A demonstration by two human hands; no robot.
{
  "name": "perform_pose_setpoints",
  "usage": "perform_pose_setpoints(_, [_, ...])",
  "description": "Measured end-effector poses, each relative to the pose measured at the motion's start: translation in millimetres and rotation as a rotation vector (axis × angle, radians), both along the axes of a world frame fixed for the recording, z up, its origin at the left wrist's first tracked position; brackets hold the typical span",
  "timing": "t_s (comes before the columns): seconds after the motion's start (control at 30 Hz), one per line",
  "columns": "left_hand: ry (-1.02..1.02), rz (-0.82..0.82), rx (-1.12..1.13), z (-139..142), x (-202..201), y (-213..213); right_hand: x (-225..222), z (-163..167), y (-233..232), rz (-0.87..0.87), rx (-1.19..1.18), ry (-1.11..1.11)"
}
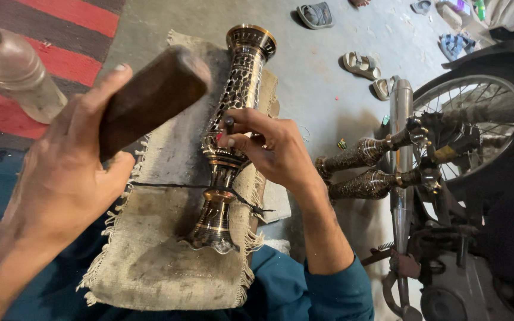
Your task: The person uses a hammer and chisel to engrave a decorative pattern onto a metal vase. They repeatedly strike the chisel against the vase surface to create a textured design.
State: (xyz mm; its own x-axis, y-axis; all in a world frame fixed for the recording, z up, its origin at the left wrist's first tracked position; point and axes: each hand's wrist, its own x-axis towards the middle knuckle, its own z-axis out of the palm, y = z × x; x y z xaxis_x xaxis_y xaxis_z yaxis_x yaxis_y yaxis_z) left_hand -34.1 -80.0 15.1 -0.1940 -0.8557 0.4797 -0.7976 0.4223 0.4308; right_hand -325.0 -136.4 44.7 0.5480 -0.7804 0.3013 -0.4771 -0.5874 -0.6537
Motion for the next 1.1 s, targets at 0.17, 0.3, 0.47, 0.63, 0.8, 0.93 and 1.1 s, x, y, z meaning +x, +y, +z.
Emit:
perform_pose_setpoints(0.17, [-0.266, 0.069, -0.071, 2, -2, 0, -4, -4, -4, 0.013, -0.015, -0.033])
perform_pose_setpoints(0.3, [-0.277, 0.05, -0.081, 6, -7, -2, -6, -4, -2, -0.001, 0.062, -0.069])
perform_pose_setpoints(0.47, [0.032, 0.023, -0.028, 14, -11, 2, -11, -3, -2, -0.004, 0.027, -0.022])
perform_pose_setpoints(0.63, [0.08, 0.001, -0.087, 20, -15, 2, -16, -7, -5, 0.006, -0.03, -0.028])
perform_pose_setpoints(0.8, [-0.201, 0.07, -0.101, 26, -20, 2, -18, -6, -6, 0.049, 0.006, -0.091])
perform_pose_setpoints(0.93, [-0.245, 0.054, -0.146, 29, -23, 3, -22, -6, -2, 0.018, 0.045, -0.076])
perform_pose_setpoints(1.1, [-0.117, 0.02, -0.154, 31, -25, 1, -24, -9, -4, 0.01, 0.009, -0.1])
